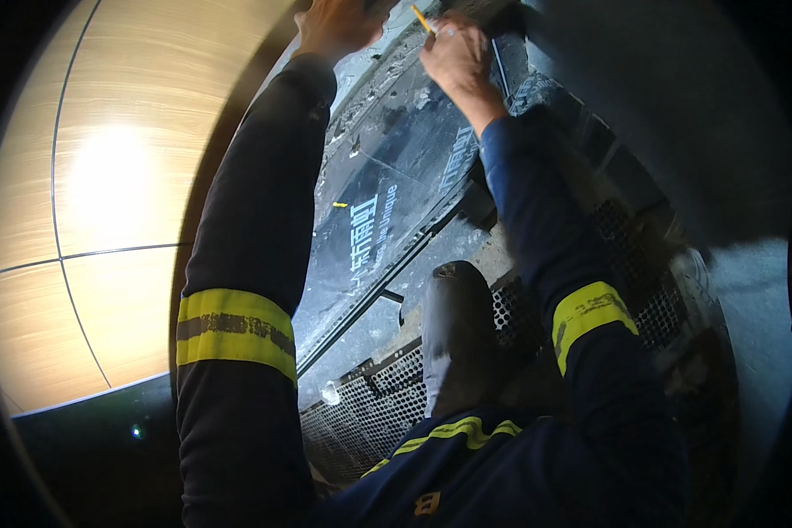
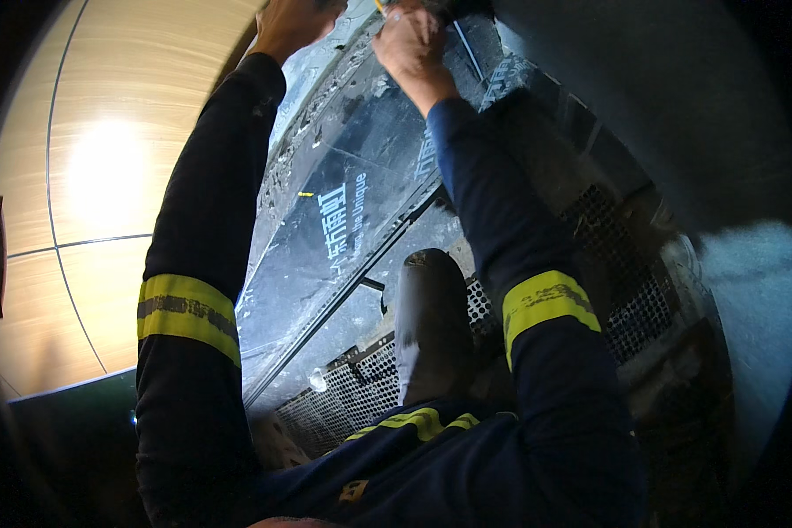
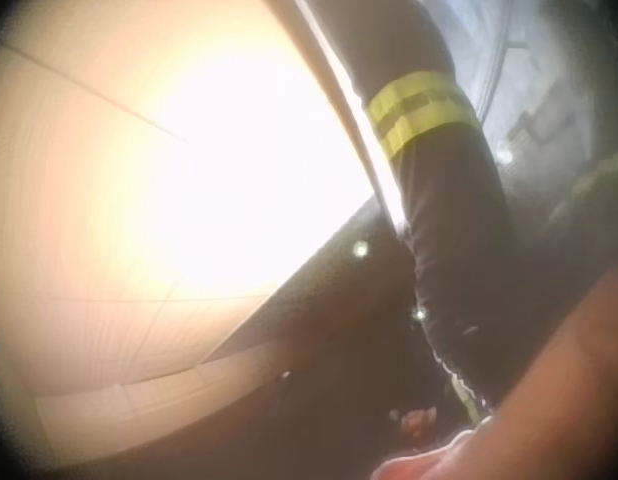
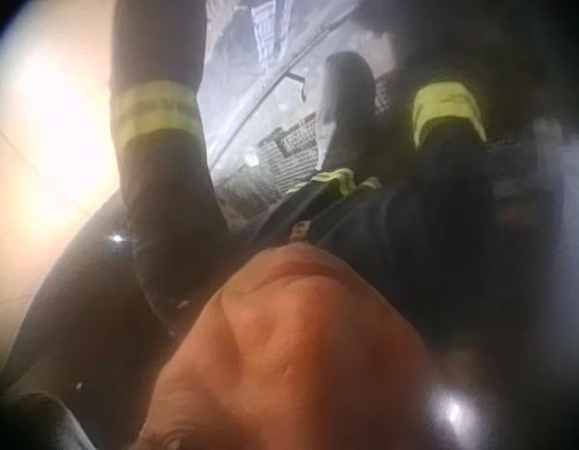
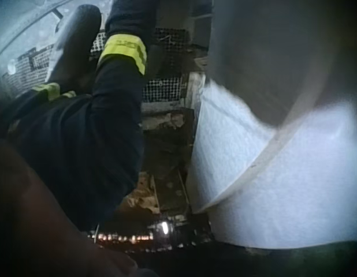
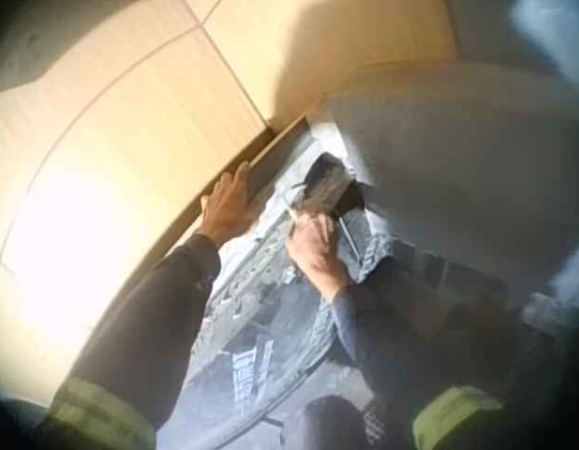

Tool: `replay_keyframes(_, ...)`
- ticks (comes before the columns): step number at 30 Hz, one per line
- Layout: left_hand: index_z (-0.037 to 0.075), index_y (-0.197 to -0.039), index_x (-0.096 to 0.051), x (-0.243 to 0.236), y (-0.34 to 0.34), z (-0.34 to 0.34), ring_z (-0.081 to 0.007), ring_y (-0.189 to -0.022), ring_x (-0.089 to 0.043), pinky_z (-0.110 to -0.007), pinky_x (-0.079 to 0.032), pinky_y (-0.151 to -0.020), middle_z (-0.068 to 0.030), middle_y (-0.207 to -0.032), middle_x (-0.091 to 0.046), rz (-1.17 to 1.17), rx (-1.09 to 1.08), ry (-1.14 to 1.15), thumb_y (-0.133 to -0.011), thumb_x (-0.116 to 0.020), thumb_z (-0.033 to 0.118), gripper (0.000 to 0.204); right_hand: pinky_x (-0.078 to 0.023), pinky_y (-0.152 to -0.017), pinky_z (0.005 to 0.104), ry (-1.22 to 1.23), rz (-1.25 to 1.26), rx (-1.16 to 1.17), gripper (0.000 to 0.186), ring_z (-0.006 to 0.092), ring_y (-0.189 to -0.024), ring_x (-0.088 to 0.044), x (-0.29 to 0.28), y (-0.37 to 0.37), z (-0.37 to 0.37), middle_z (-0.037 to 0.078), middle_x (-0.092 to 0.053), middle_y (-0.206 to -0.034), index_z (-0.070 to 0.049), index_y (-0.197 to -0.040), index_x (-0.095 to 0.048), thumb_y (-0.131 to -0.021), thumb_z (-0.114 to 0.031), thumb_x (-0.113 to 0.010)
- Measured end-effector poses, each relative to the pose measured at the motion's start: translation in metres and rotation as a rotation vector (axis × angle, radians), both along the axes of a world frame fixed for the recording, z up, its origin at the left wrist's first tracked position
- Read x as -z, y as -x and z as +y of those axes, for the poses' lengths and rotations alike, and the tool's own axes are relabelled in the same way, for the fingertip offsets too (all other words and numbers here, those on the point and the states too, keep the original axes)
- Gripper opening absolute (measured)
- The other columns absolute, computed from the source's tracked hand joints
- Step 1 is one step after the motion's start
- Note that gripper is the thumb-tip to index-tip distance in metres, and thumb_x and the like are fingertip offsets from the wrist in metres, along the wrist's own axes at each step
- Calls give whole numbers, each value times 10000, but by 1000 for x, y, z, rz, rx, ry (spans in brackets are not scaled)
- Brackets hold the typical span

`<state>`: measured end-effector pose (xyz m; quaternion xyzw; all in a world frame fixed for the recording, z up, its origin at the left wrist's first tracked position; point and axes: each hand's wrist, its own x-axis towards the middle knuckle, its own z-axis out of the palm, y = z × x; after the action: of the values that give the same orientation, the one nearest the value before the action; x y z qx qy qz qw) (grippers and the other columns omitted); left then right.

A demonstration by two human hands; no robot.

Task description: The person installs a curved metal frame onto a large glass window. They position the frame, use a pencil to mark alignment points, and then secure the frame with a tool.

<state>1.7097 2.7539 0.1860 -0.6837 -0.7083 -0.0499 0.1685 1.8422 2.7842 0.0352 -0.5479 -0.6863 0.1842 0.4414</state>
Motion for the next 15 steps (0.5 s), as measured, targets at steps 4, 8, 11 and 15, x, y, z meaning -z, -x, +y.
replay_keyframes(4,109,-1626,-326,-3,-3,0,-428,-1305,-553,-669,-445,-978,-235,-1390,-553,-32,-18,30,-890,-794,406,921,-589,-863,461,-128,131,-23,243,378,-954,-725,0,29,-55,148,-732,-1039,-123,-1075,-807,-846,-174,-740)
replay_keyframes(8,116,-1617,-341,4,1,7,-424,-1308,-554,-671,-441,-987,-234,-1392,-556,-46,28,-8,-867,-813,385,926,-584,-819,448,-198,295,-101,217,361,-911,-723,8,49,-96,145,-726,-1003,-54,-1050,-797,-851,-95,-722)
replay_keyframes(11,115,-1600,-367,4,10,-2,-429,-1271,-586,-681,-450,-972,-239,-1339,-596,-51,33,-34,-835,-819,336,916,-586,-807,437,-242,299,-151,238,351,-881,-720,0,67,-137,148,-709,-958,-21,-1076,-786,-852,-49,-711)
replay_keyframes(15,105,-1575,-401,1,5,-1,-429,-1255,-605,-684,-455,-966,-238,-1329,-611,-59,52,-18,-822,-806,318,881,-604,-775,421,-219,324,-177,234,353,-868,-739,-1,80,-172,164,-710,-984,-6,-1062,-774,-835,-23,-723)
